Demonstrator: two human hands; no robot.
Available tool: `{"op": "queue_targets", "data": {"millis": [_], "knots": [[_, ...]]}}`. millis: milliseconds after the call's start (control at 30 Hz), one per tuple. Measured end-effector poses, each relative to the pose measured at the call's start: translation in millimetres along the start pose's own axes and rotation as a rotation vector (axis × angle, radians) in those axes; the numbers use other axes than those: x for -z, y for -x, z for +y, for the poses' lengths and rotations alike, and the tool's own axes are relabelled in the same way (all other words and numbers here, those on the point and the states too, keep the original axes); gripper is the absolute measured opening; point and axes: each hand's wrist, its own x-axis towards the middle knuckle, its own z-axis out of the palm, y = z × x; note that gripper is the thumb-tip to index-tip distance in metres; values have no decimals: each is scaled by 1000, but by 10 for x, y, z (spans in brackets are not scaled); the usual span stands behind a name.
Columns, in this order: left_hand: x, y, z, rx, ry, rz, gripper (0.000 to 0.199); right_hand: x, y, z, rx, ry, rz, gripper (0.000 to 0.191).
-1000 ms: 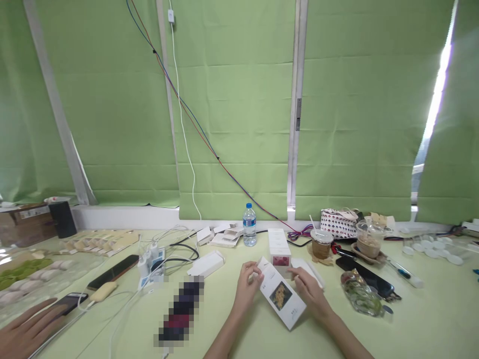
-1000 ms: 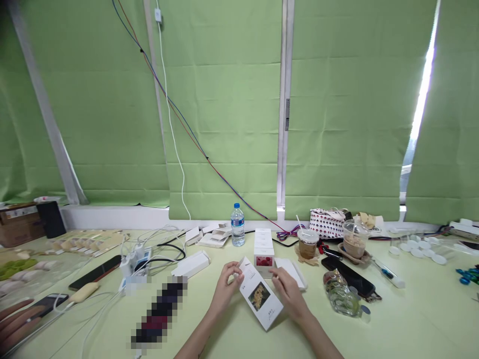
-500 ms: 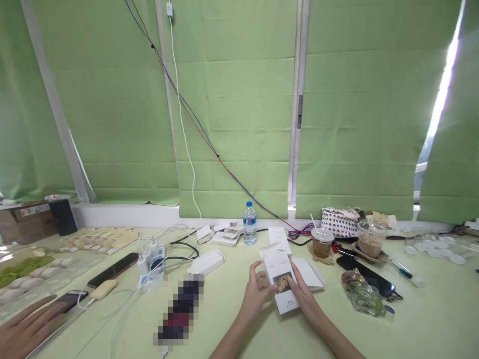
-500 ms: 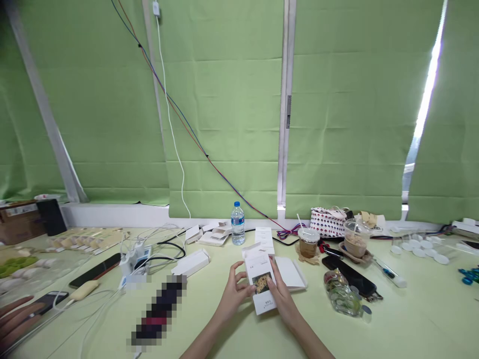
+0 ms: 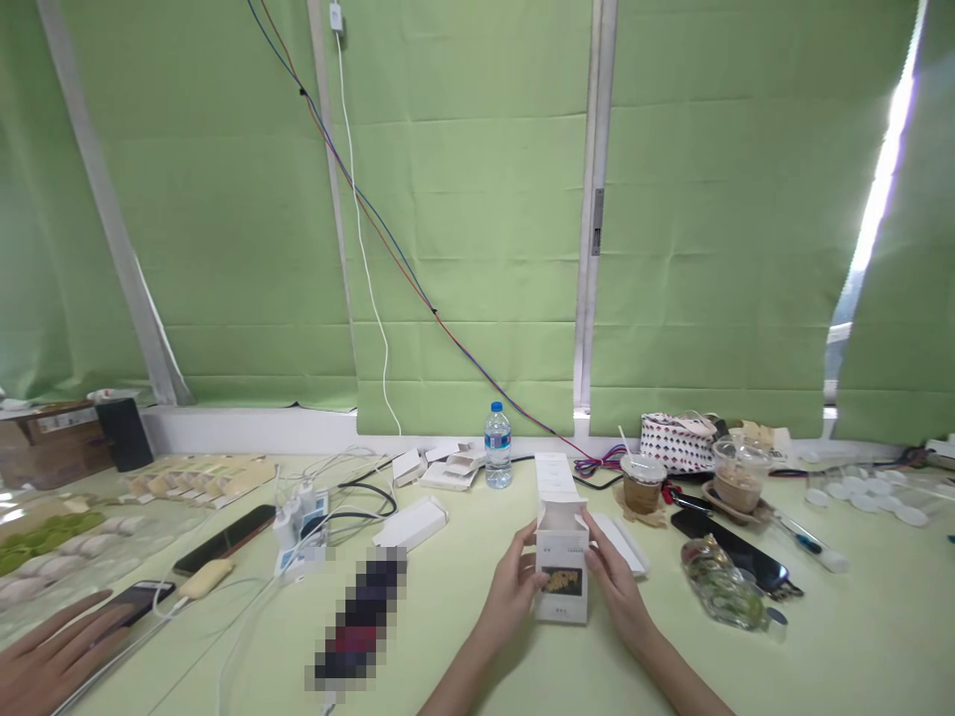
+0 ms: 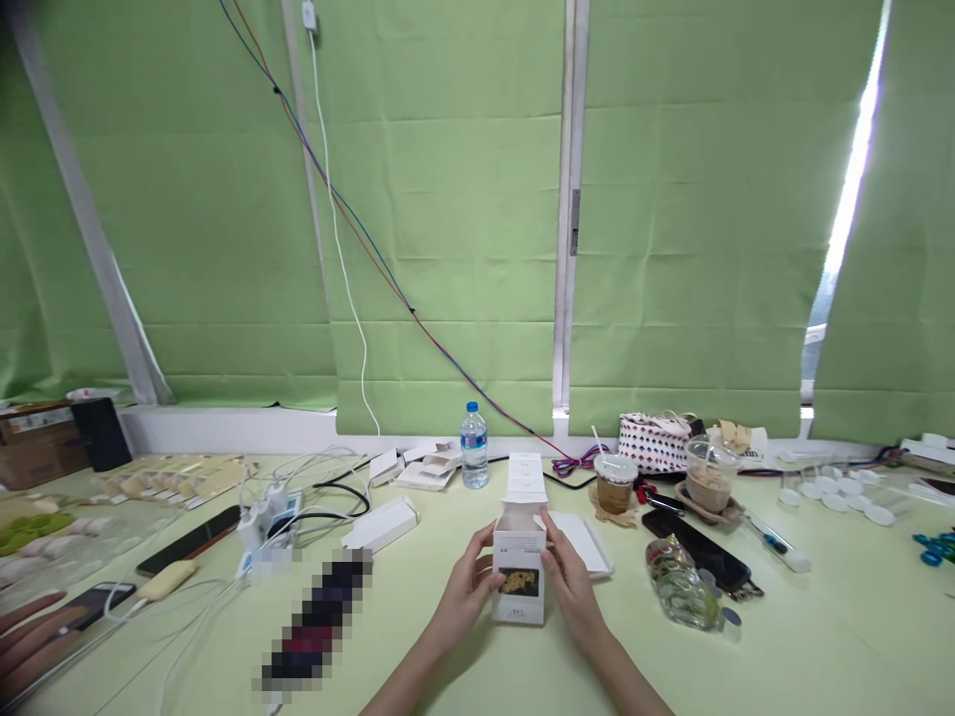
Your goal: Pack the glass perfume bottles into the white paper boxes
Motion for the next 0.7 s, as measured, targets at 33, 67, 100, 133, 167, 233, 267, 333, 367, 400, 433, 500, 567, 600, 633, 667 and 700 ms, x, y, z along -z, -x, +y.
{"op": "queue_targets", "data": {"millis": [33,67,100,133,167,233,267,333,367,400,433,500,567,600,633,667,700], "knots": [[-6,5,0,-4,-9,-8,50,11,2,11,5,7,0,52],[-11,10,-6,-3,-17,-6,51,21,5,22,9,17,-2,51],[-13,15,-17,-1,-25,0,54,29,6,35,14,32,0,50],[-14,20,-29,1,-34,5,56,37,7,46,19,49,3,49],[-13,25,-40,2,-45,6,57,45,7,55,25,64,6,48],[-10,31,-54,-5,-68,-1,57,59,2,62,35,83,9,47],[-7,33,-55,-9,-79,-5,56,65,-2,59,36,86,4,46],[-4,35,-48,-10,-90,-9,55,78,-11,42,33,88,-14,45],[-3,35,-44,-5,-90,-8,55,83,-16,31,30,90,-25,45],[-3,36,-40,2,-90,-8,55,88,-20,19,28,92,-36,45],[-4,37,-39,10,-91,-9,55,93,-22,10,26,95,-45,44],[-7,40,-43,20,-103,-9,56,100,-23,1,21,95,-56,43],[-10,43,-55,21,-120,-8,58,104,-21,6,30,90,-56,42],[-11,44,-63,22,-127,-6,60,106,-20,11,38,90,-56,41],[-12,45,-70,23,-134,-6,61,106,-19,17,47,92,-56,40],[-11,45,-76,24,-139,-7,61,107,-20,22,54,96,-56,40],[-10,45,-81,24,-142,-8,61,109,-21,24,58,102,-55,40]]}}
